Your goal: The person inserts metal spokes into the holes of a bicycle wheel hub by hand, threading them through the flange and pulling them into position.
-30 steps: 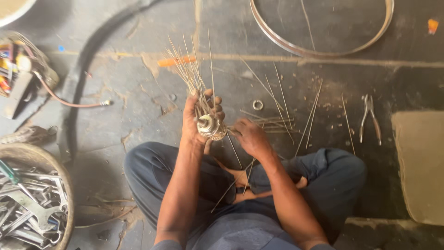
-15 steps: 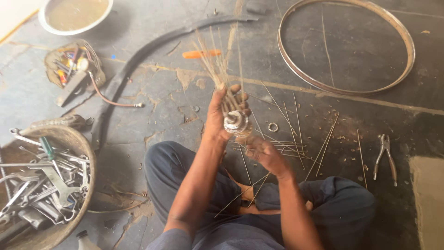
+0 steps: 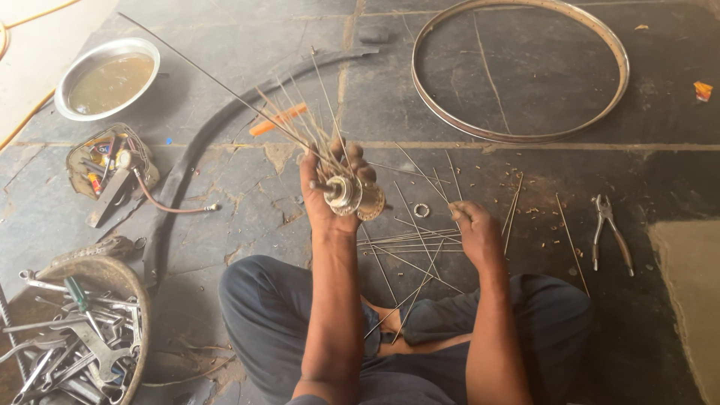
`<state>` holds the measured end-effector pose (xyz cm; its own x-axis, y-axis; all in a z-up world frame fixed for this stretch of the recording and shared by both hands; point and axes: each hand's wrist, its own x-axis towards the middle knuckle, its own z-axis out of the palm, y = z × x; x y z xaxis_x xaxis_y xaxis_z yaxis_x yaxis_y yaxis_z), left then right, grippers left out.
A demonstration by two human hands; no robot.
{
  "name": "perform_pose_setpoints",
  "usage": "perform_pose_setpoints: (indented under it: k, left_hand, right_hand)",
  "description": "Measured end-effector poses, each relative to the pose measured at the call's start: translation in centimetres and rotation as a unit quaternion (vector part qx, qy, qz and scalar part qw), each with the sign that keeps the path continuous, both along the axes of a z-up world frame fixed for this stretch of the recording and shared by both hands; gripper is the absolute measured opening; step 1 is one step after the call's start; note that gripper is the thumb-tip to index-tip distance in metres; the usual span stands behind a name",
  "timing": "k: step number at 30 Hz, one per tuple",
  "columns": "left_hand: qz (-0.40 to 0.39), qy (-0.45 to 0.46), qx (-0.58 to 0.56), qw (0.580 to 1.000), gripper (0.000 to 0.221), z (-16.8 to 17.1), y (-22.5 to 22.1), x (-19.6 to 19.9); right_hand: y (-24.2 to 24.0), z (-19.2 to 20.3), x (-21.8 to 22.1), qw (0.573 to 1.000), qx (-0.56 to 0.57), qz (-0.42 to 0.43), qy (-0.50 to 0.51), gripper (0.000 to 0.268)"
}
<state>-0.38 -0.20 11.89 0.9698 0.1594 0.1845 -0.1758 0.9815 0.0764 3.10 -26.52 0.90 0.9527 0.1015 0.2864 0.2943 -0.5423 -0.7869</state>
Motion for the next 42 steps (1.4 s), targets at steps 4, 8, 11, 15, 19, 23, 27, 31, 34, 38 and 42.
perform_pose_setpoints:
  k: [4, 8, 11, 15, 19, 23, 27, 31, 34, 38, 42]
  left_hand:
    - [0.021, 0.062, 0.047, 0.997, 0.042, -1.5, -0.6, -0.4]
    - [0.033, 0.154, 0.127, 0.979, 0.041, -3.4, -1.6, -0.9]
    - [-0.004, 0.154, 0.214, 0.965, 0.045, -5.2, -2.6, -0.8]
    - [-0.027, 0.210, 0.290, 0.933, 0.052, -7.1, -4.5, -0.4]
    - [-0.008, 0.218, 0.342, 0.914, 0.051, -7.9, -5.9, 0.0]
    - [-0.023, 0.219, 0.354, 0.909, 0.052, -8.1, -5.8, 0.1]
    - [-0.018, 0.239, 0.333, 0.912, 0.056, -8.0, -5.6, 0.6]
    - [-0.018, 0.267, 0.307, 0.913, 0.060, -7.7, -5.1, 0.8]
    - [-0.025, 0.266, 0.327, 0.907, 0.061, -7.9, -4.9, 0.7]
    - [-0.033, 0.220, 0.375, 0.900, 0.064, -8.4, -4.7, 0.9]
    - [-0.046, 0.249, 0.358, 0.899, 0.064, -8.2, -4.2, 0.6]
  right_hand:
    - [-0.3, -0.3, 0.4, 0.979, -0.160, -0.047, -0.119, 0.047]
    - [1.9, 0.9, -0.8, 0.999, 0.025, 0.027, -0.029, 0.051]
    - [3.6, 2.7, -2.3, 0.959, 0.222, 0.164, 0.059, 0.049]
    - [5.1, 5.0, -4.9, 0.937, 0.295, 0.185, -0.031, 0.043]
    - [5.6, 5.7, -5.9, 0.941, 0.315, 0.116, 0.032, 0.046]
    - [5.5, 5.9, -5.8, 0.942, 0.318, 0.101, 0.027, 0.035]
    - [5.1, 6.8, -6.0, 0.905, 0.379, 0.187, -0.056, 0.020]
    - [5.0, 6.7, -5.9, 0.912, 0.353, 0.165, -0.126, 0.012]
    - [5.2, 5.9, -5.3, 0.933, 0.325, 0.098, -0.116, 0.013]
    - [4.7, 5.8, -4.8, 0.951, 0.274, 0.087, -0.118, 0.015]
    - [3.5, 6.8, -5.0, 0.954, 0.215, 0.185, -0.100, 0.013]
